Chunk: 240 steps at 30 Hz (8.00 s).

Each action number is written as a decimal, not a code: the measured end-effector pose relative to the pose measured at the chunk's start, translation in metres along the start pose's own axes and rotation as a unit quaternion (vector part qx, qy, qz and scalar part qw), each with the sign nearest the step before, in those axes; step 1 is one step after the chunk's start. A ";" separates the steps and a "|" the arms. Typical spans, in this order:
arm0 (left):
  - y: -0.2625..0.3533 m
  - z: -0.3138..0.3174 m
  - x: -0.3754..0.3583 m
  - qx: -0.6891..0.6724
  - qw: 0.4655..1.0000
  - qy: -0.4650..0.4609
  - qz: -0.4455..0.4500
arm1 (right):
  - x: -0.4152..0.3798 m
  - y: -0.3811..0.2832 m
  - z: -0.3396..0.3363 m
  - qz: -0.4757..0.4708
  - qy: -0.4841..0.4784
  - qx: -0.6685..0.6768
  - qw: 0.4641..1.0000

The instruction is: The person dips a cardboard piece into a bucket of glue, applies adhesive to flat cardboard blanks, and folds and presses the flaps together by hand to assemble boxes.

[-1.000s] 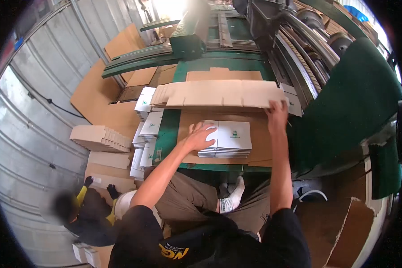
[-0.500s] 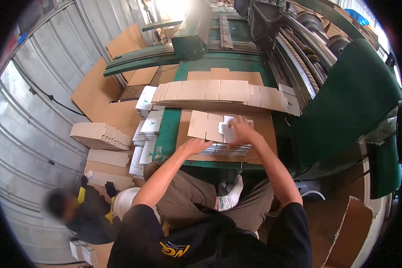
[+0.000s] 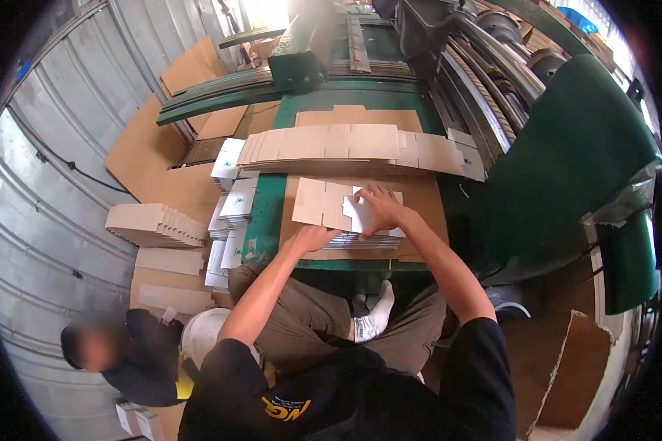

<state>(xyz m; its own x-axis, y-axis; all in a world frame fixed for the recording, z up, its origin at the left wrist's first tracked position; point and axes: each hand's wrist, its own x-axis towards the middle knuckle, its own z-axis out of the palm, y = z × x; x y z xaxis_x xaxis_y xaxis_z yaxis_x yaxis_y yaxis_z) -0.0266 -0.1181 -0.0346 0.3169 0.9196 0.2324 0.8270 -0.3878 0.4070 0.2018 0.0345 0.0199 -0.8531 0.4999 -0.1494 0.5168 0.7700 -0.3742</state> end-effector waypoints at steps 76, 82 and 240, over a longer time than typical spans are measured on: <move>-0.009 -0.070 0.115 0.002 0.950 -0.274 -0.152 | -0.051 -0.039 0.045 0.031 0.099 0.056 0.993; 0.011 0.017 0.166 -0.052 0.991 0.050 -0.111 | -0.040 -0.038 0.067 0.069 0.173 0.043 0.981; -0.542 -0.070 -0.315 -0.583 0.505 0.161 -0.616 | 0.045 -0.168 0.156 -0.025 0.090 -0.022 0.995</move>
<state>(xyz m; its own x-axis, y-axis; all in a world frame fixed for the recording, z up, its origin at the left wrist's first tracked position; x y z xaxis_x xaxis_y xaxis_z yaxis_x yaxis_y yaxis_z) -0.6075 -0.2018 -0.2661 -0.3523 0.5223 -0.7766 -0.5905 0.5198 0.6174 0.0653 -0.1345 -0.0663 -0.8536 0.5197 0.0359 0.4796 0.8109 -0.3354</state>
